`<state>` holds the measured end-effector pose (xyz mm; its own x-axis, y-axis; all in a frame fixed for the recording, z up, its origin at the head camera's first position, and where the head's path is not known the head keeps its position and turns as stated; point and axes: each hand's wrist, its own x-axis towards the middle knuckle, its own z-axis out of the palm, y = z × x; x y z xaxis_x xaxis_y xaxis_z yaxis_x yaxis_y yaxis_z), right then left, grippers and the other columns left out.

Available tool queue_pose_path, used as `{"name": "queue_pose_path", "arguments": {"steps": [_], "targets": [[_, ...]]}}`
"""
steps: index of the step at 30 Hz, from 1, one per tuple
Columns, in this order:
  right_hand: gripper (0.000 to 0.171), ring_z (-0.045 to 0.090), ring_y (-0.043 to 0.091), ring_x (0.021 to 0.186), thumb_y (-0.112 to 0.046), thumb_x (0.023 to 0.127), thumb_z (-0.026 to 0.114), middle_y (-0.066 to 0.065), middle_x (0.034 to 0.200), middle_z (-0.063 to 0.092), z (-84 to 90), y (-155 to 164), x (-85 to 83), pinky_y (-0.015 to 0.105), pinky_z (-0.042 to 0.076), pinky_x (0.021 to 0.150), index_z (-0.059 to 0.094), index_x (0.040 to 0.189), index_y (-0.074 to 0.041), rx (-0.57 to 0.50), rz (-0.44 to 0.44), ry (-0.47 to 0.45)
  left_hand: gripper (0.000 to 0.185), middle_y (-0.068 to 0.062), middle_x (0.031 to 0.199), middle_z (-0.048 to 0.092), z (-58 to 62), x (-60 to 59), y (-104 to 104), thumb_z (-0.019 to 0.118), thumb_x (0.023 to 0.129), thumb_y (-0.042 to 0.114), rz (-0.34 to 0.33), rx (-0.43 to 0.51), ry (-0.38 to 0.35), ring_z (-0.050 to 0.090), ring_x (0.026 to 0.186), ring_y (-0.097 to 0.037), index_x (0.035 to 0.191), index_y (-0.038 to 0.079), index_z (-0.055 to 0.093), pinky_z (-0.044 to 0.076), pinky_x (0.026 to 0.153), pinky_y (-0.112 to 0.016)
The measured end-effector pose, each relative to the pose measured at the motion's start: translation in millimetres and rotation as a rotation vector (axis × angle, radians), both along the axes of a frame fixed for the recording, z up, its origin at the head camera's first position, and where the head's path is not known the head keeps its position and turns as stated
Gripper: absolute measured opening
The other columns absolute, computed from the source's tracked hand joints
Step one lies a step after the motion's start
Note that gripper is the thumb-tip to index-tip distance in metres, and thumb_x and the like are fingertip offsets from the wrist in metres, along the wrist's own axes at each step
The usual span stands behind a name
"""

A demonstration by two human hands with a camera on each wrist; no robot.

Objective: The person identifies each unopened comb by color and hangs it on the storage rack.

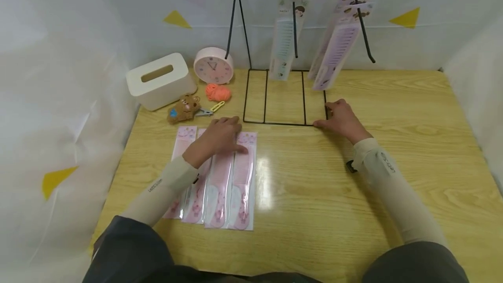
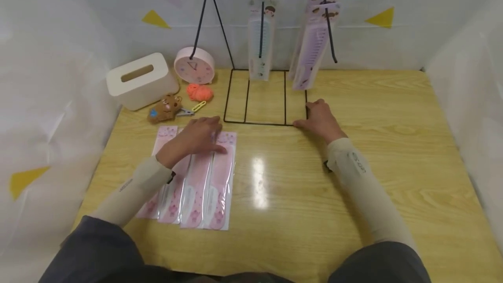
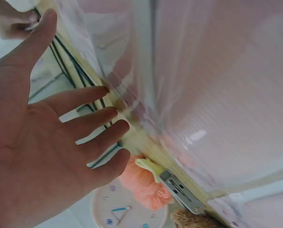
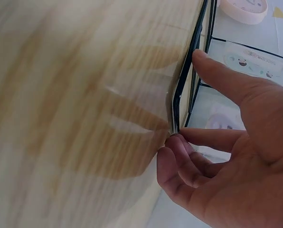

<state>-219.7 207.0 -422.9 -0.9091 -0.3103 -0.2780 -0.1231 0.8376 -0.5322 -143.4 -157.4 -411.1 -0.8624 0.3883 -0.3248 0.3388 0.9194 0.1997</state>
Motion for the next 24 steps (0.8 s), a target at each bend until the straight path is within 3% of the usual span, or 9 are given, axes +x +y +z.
{"name": "queue_pose_path", "arguments": {"steps": [5,8,14,20,24], "targets": [[0.087,0.037,0.051,0.126,-0.034,0.09,0.075,0.04,0.143,0.032,-2.7,2.3,0.7,0.063,0.035,0.106,0.032,0.148,0.014,-0.011,-0.005,0.005,0.077,-0.018,0.159,0.033,3.9,14.8,6.0,0.078,0.079,0.057,-0.051,0.025,0.006,0.033,0.144,-0.039,0.133,0.005,0.062,0.027,0.115,-0.061],[0.087,0.037,0.052,0.126,-0.034,0.09,0.075,0.04,0.144,0.03,-3.5,2.7,0.7,0.064,0.035,0.106,0.032,0.148,0.014,-0.021,-0.007,0.008,0.083,-0.019,0.16,0.03,4.6,16.5,8.6,0.081,0.077,0.056,-0.03,0.022,-0.001,0.031,0.145,-0.039,0.135,0.003,0.058,0.024,0.117,-0.06],[0.088,0.037,0.051,0.126,-0.035,0.09,0.075,0.038,0.144,0.03,-4.8,2.2,-0.5,0.064,0.035,0.106,0.032,0.149,0.013,-0.023,-0.013,0.001,0.097,-0.02,0.16,0.027,1.7,8.2,8.9,0.084,0.07,0.06,0.038,0.011,-0.048,0.027,0.146,-0.038,0.139,0.001,0.048,0.02,0.119,-0.057],[0.088,0.037,0.05,0.126,-0.036,0.089,0.076,0.037,0.143,0.032,-6.5,3.6,-1.9,0.063,0.036,0.105,0.032,0.149,0.012,-0.015,-0.017,0.006,0.089,-0.018,0.144,0.034,-1.7,-2.5,8.3,0.089,0.06,0.063,0.025,0.037,-0.026,0.033,0.133,-0.036,0.118,0.006,0.05,0.027,0.114,-0.054],[0.087,0.038,0.05,0.126,-0.036,0.089,0.076,0.038,0.143,0.032,-7.2,4.4,-2.1,0.063,0.036,0.105,0.033,0.149,0.012,-0.015,-0.011,0.012,0.08,-0.016,0.138,0.038,-1.4,-7.0,10.4,0.091,0.062,0.057,0.047,0.097,-0.054,0.036,0.128,-0.034,0.112,0.008,0.051,0.028,0.114,-0.053]]}}
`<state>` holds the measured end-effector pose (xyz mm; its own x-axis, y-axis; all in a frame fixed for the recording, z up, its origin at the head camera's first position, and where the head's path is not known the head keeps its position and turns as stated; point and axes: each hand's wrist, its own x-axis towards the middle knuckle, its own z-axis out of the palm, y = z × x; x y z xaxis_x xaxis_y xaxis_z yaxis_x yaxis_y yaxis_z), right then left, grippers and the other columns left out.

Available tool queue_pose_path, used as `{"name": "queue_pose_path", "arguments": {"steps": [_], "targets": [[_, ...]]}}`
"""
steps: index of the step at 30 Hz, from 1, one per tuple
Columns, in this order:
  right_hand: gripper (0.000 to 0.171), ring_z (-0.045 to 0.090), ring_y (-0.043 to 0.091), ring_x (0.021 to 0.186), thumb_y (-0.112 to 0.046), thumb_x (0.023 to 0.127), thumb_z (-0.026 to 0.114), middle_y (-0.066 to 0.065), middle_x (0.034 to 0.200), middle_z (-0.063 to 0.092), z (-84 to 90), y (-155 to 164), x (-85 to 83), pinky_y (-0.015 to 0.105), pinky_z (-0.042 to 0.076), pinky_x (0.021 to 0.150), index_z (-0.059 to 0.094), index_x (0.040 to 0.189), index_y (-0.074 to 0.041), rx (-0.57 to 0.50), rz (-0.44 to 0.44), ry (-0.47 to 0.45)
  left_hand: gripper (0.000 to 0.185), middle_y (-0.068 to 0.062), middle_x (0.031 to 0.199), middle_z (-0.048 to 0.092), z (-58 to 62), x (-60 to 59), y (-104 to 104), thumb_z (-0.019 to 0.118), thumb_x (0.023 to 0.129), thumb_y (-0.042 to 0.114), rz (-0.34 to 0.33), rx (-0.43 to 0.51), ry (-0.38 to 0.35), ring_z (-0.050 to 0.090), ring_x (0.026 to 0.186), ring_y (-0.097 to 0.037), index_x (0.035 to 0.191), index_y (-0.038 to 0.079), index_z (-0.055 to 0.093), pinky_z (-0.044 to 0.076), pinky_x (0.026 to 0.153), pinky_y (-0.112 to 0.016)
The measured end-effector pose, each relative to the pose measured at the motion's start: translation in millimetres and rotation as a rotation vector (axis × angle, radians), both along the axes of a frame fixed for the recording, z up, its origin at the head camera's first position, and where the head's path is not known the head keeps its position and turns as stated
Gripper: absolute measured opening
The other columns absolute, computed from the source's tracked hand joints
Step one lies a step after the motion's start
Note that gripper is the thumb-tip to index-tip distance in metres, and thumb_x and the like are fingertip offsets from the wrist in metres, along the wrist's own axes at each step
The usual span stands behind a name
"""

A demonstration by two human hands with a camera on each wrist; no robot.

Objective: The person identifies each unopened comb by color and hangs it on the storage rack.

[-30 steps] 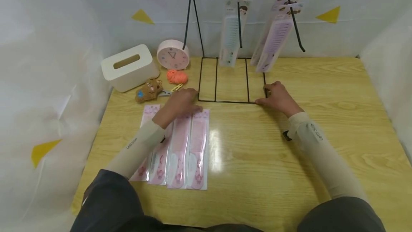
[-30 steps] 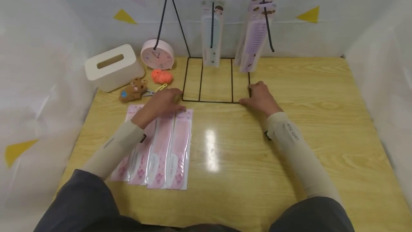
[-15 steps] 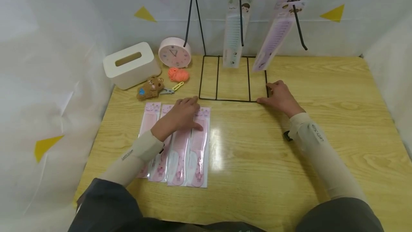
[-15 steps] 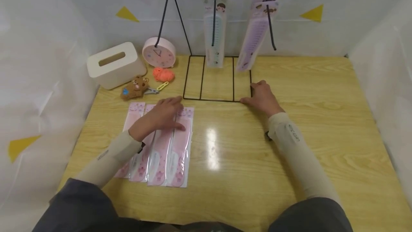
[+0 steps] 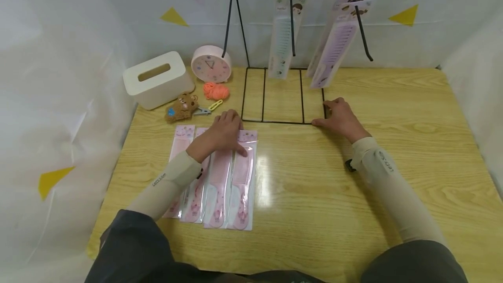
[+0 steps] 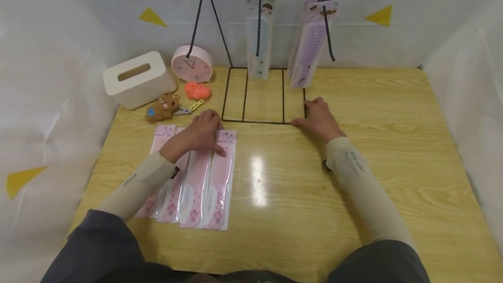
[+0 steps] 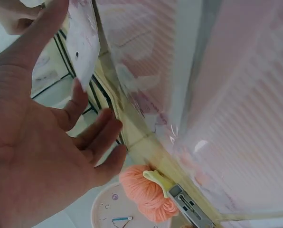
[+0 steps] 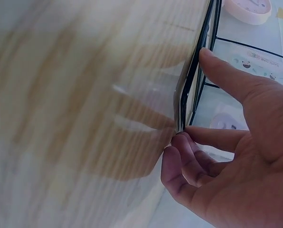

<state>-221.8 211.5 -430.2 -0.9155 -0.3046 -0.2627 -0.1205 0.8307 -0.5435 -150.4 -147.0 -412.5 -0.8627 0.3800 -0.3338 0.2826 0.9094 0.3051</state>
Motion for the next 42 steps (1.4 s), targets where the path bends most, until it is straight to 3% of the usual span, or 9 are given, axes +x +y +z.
{"name": "queue_pose_path", "arguments": {"steps": [4,8,12,15,18,22,28,35,42], "targets": [[0.087,0.038,0.051,0.126,-0.035,0.089,0.076,0.038,0.143,0.032,1.0,-0.6,-0.2,0.063,0.036,0.105,0.034,0.148,0.013,-0.004,-0.003,0.007,0.066,-0.011,0.115,0.054,3.2,-2.9,0.0,0.091,0.069,0.043,0.029,0.147,-0.066,0.052,0.105,-0.028,0.111,0.008,0.054,0.046,0.098,-0.047],[0.087,0.037,0.051,0.126,-0.034,0.088,0.077,0.038,0.143,0.032,1.1,-1.0,-0.6,0.063,0.035,0.106,0.034,0.148,0.013,-0.006,-0.009,0.006,0.049,-0.009,0.094,0.061,6.3,-4.7,-3.1,0.085,0.082,0.023,0.061,0.438,-0.202,0.057,0.081,-0.022,0.115,0.006,0.053,0.051,0.073,-0.036],[0.088,0.037,0.051,0.126,-0.035,0.088,0.077,0.038,0.143,0.032,1.4,-1.8,-0.5,0.063,0.035,0.106,0.034,0.148,0.013,-0.01,-0.008,0.006,0.037,-0.014,0.089,0.065,16.8,-1.0,-5.6,0.075,0.09,0.009,0.133,0.799,-0.339,0.067,0.078,-0.024,0.119,0.002,0.054,0.06,0.075,-0.046],[0.088,0.037,0.051,0.127,-0.035,0.088,0.077,0.038,0.143,0.032,1.4,-2.3,-0.4,0.063,0.035,0.106,0.033,0.149,0.012,-0.009,-0.004,0.007,0.034,-0.017,0.096,0.066,37.4,7.0,-7.1,0.071,0.092,0.007,0.218,0.969,-0.353,0.071,0.083,-0.027,0.122,0.0,0.056,0.058,0.078,-0.058],[0.088,0.036,0.051,0.127,-0.036,0.089,0.076,0.037,0.143,0.031,1.8,-3.2,-0.1,0.064,0.035,0.106,0.032,0.149,0.012,-0.003,-0.001,0.0,0.032,-0.015,0.102,0.068,65.5,15.5,-10.8,0.069,0.094,0.006,0.295,1.057,-0.248,0.072,0.084,-0.023,0.122,-0.003,0.058,0.06,0.073,-0.053],[0.089,0.036,0.051,0.127,-0.037,0.089,0.075,0.038,0.143,0.031,2.2,-3.2,0.4,0.063,0.034,0.106,0.032,0.149,0.012,0.005,0.0,0.001,0.024,-0.007,0.096,0.071,101.6,23.1,-18.2,0.069,0.093,0.004,0.35,1.128,-0.007,0.071,0.079,-0.016,0.114,-0.004,0.062,0.062,0.064,-0.039],[0.088,0.036,0.051,0.127,-0.037,0.09,0.075,0.038,0.143,0.031,3.1,-2.1,1.5,0.064,0.034,0.107,0.032,0.149,0.013,0.012,-0.004,0.004,0.015,-0.007,0.089,0.072,137.1,23.7,-31.0,0.071,0.092,0.004,0.313,1.213,0.306,0.07,0.071,-0.017,0.105,-0.003,0.069,0.06,0.057,-0.03],[0.088,0.036,0.051,0.128,-0.037,0.09,0.075,0.038,0.144,0.031,1.2,-1.8,2.7,0.064,0.034,0.107,0.032,0.149,0.013,0.01,-0.009,0.003,0.016,-0.01,0.095,0.07,146.7,13.1,-38.7,0.072,0.092,0.006,0.37,1.261,0.379,0.071,0.078,-0.019,0.106,0.0,0.07,0.059,0.058,-0.026],[0.09,0.034,0.052,0.129,-0.041,0.09,0.074,0.039,0.145,0.029,0.9,0.5,3.1,0.064,0.034,0.107,0.031,0.15,0.012,0.001,-0.003,-0.01,0.023,-0.008,0.098,0.071,143.4,3.6,-32.7,0.072,0.093,0.011,0.393,1.18,0.409,0.068,0.08,-0.019,0.114,0.001,0.069,0.059,0.06,-0.024]]}}
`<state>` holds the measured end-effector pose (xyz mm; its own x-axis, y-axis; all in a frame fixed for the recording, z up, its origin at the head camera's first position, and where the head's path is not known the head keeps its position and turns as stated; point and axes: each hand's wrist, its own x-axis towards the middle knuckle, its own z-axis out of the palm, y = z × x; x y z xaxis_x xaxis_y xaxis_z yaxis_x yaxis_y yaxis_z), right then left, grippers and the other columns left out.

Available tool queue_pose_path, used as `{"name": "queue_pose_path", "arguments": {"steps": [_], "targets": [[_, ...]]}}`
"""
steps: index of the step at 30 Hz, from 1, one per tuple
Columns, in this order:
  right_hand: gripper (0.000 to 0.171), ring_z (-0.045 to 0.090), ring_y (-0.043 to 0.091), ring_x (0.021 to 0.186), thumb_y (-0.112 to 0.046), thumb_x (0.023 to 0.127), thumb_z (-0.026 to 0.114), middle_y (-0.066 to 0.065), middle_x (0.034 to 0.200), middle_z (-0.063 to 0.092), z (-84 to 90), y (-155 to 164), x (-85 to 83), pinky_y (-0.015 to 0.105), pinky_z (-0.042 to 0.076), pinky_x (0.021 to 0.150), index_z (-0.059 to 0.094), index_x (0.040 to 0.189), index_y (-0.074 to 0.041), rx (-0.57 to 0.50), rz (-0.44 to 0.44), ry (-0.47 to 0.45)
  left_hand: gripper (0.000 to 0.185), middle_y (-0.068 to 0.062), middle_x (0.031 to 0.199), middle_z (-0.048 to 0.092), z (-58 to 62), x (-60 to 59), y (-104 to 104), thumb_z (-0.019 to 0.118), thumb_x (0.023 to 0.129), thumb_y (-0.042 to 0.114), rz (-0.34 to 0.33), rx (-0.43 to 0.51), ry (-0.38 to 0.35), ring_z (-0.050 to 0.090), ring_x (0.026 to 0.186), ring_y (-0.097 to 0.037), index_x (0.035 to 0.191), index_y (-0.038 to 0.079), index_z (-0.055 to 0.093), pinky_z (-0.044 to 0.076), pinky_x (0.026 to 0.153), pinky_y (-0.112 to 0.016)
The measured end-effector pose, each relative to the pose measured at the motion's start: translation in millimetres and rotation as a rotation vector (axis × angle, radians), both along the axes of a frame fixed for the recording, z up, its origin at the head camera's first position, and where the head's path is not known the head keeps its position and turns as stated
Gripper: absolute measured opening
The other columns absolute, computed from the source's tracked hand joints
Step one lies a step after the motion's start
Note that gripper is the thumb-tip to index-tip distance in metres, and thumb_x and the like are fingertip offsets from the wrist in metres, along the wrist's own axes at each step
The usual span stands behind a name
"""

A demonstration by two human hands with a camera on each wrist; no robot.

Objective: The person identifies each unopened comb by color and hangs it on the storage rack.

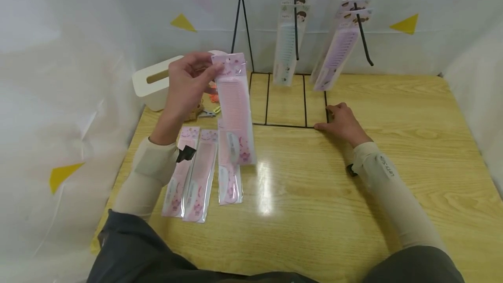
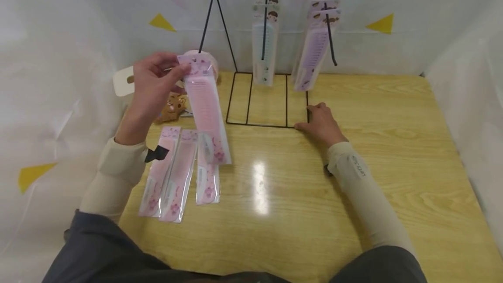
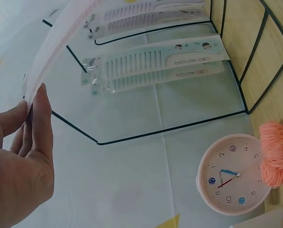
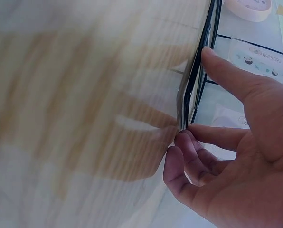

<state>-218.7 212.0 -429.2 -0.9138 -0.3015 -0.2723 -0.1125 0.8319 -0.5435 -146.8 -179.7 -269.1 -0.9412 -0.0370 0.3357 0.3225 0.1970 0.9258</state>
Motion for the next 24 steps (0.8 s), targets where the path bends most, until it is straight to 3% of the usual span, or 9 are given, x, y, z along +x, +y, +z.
{"name": "queue_pose_path", "arguments": {"steps": [5,9,13,21,24], "targets": [[0.091,0.035,0.051,0.128,-0.042,0.09,0.074,0.038,0.145,0.03,-1.7,1.7,-0.9,0.064,0.034,0.106,0.032,0.15,0.011,-0.009,-0.001,0.001,0.028,-0.008,0.103,0.071,-2.0,-10.3,3.7,0.071,0.094,0.02,0.018,-0.059,-0.032,0.066,0.088,-0.022,0.118,0.006,0.069,0.06,0.066,-0.025],[0.09,0.036,0.05,0.128,-0.041,0.09,0.075,0.036,0.144,0.031,-3.1,2.8,-1.3,0.063,0.035,0.106,0.032,0.15,0.009,-0.016,-0.002,0.001,0.028,-0.008,0.099,0.07,-5.5,-27.6,4.8,0.072,0.094,0.021,0.048,-0.056,-0.046,0.066,0.085,-0.021,0.117,0.006,0.069,0.061,0.067,-0.028],[0.09,0.036,0.049,0.127,-0.041,0.089,0.075,0.035,0.144,0.031,-2.7,5.3,-2.0,0.063,0.036,0.105,0.032,0.151,0.008,-0.021,-0.011,0.0,0.025,-0.007,0.099,0.07,-6.9,-58.4,9.7,0.071,0.094,0.021,0.082,-0.041,-0.035,0.066,0.085,-0.02,0.115,0.007,0.068,0.061,0.068,-0.028],[0.089,0.039,0.047,0.124,-0.041,0.089,0.075,0.033,0.142,0.033,-6.1,5.1,-2.6,0.062,0.036,0.105,0.033,0.151,0.007,-0.039,-0.02,-0.002,0.022,-0.005,0.1,0.07,-0.4,-131.5,14.8,0.068,0.096,0.019,0.158,-0.046,-0.022,0.067,0.086,-0.022,0.114,0.007,0.067,0.06,0.072,-0.026],[0.089,0.038,0.047,0.125,-0.041,0.089,0.076,0.033,0.142,0.033,-7.6,3.5,-1.3,0.062,0.036,0.106,0.033,0.151,0.007,-0.041,-0.024,-0.005,0.021,-0.002,0.097,0.069,1.0,-151.9,14.4,0.067,0.097,0.019,0.18,-0.065,0.002,0.066,0.086,-0.023,0.114,0.006,0.066,0.059,0.072,-0.024]]}}
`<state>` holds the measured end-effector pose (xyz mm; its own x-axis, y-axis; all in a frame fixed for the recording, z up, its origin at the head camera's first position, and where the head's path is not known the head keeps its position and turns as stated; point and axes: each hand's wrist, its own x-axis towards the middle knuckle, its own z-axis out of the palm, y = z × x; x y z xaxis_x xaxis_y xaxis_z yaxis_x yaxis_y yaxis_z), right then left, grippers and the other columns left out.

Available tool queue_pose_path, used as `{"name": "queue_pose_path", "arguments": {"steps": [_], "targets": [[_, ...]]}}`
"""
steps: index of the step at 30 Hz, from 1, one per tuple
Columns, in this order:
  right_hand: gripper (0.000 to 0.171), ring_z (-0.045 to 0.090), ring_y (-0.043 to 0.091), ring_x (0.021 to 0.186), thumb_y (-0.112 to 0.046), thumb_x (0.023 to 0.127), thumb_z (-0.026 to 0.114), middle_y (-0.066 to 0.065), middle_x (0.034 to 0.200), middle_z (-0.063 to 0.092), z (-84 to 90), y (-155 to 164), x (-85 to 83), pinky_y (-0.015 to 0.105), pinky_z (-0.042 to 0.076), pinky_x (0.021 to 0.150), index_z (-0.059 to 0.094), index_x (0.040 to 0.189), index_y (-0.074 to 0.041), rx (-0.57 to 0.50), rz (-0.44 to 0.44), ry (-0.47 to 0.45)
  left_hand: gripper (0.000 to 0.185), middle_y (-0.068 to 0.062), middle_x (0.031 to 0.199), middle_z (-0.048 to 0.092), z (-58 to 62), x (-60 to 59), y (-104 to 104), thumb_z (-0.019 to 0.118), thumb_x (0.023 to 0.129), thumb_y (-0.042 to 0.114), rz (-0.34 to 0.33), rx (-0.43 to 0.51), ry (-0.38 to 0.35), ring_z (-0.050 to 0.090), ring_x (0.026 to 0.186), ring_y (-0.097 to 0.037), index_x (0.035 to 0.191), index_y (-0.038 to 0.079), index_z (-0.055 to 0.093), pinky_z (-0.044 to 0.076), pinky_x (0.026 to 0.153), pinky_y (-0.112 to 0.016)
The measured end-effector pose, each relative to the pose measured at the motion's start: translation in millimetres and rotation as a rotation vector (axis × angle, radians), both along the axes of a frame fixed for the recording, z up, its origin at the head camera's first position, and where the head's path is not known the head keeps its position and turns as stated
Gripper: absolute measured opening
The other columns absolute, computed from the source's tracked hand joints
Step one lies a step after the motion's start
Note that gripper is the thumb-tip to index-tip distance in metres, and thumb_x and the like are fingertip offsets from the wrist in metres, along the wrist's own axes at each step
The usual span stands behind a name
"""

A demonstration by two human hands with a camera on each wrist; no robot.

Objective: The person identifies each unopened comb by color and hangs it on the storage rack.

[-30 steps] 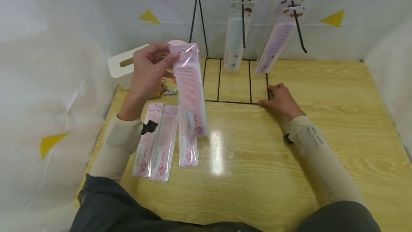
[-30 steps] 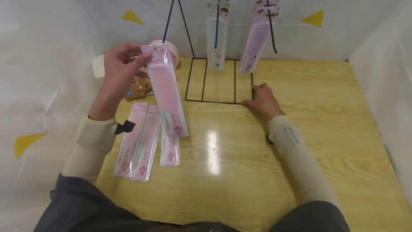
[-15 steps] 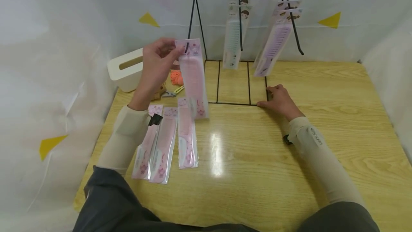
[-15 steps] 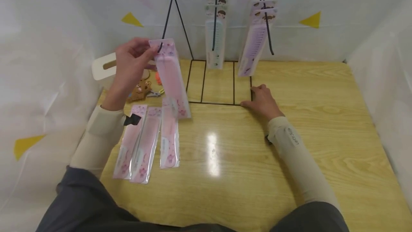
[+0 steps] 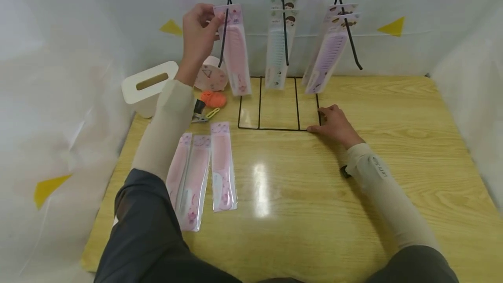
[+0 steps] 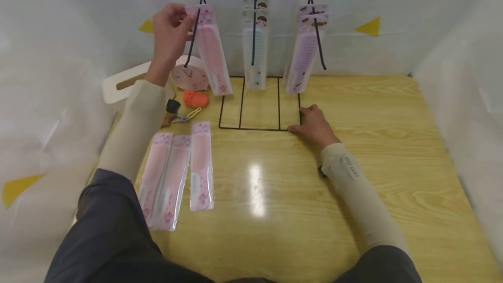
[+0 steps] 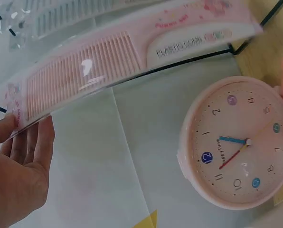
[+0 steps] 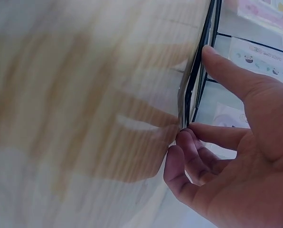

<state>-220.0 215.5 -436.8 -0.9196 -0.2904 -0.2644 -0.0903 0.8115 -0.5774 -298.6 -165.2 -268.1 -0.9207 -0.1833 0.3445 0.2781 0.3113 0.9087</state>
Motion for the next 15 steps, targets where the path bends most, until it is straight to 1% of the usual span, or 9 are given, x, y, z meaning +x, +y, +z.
{"name": "queue_pose_path", "arguments": {"steps": [2,4,6,8,10,12,15], "targets": [[0.089,0.038,0.047,0.125,-0.04,0.089,0.076,0.032,0.141,0.034,-1.0,-4.1,0.8,0.062,0.036,0.106,0.034,0.151,0.007,0.0,0.008,0.003,0.021,-0.001,0.095,0.069,0.9,-5.7,-3.2,0.066,0.097,0.018,0.018,-0.012,0.013,0.066,0.084,-0.021,0.115,0.005,0.066,0.058,0.071,-0.023],[0.088,0.039,0.046,0.124,-0.039,0.089,0.076,0.031,0.139,0.035,-1.8,-7.4,1.6,0.061,0.037,0.105,0.034,0.151,0.007,0.001,0.015,0.009,0.022,0.0,0.093,0.069,2.3,-6.7,-5.7,0.065,0.098,0.016,0.032,-0.011,0.015,0.065,0.082,-0.02,0.116,0.005,0.065,0.057,0.07,-0.023],[0.087,0.04,0.045,0.122,-0.038,0.089,0.076,0.031,0.136,0.037,-2.1,-10.1,2.1,0.061,0.038,0.104,0.035,0.15,0.007,0.003,0.023,0.02,0.022,0.001,0.092,0.069,5.7,-3.1,-6.3,0.064,0.098,0.015,0.048,-0.007,0.006,0.064,0.081,-0.018,0.118,0.005,0.064,0.056,0.069,-0.023],[0.086,0.041,0.044,0.12,-0.037,0.089,0.076,0.03,0.134,0.038,-2.1,-12.4,1.9,0.06,0.038,0.103,0.035,0.15,0.008,0.005,0.029,0.032,0.022,0.001,0.09,0.068,10.7,3.5,-5.9,0.064,0.098,0.014,0.054,0.003,0.005,0.064,0.081,-0.019,0.117,0.004,0.064,0.056,0.07,-0.023],[0.085,0.041,0.044,0.12,-0.037,0.089,0.076,0.03,0.134,0.038,-1.8,-13.6,0.9,0.06,0.038,0.103,0.035,0.15,0.008,0.009,0.033,0.039,0.021,0.0,0.09,0.069,12.3,6.4,-7.0,0.064,0.099,0.014,0.056,0.004,0.011,0.064,0.081,-0.02,0.117,0.003,0.063,0.056,0.072,-0.023],[0.086,0.041,0.044,0.121,-0.038,0.089,0.076,0.03,0.135,0.038,-1.3,-14.1,-0.6,0.06,0.038,0.104,0.036,0.15,0.008,0.013,0.037,0.041,0.023,-0.003,0.094,0.071,9.8,4.9,-9.9,0.065,0.098,0.015,0.055,0.003,0.016,0.065,0.085,-0.021,0.118,0.004,0.062,0.056,0.075,-0.024],[0.087,0.04,0.046,0.123,-0.039,0.089,0.076,0.031,0.138,0.036,-0.8,-14.3,-0.8,0.061,0.038,0.105,0.035,0.15,0.007,0.013,0.036,0.027,0.03,-0.008,0.11,0.07,0.9,-1.9,-17.9,0.069,0.096,0.02,0.049,-0.002,0.005,0.066,0.097,-0.02,0.121,0.006,0.061,0.054,0.085,-0.025]]}}
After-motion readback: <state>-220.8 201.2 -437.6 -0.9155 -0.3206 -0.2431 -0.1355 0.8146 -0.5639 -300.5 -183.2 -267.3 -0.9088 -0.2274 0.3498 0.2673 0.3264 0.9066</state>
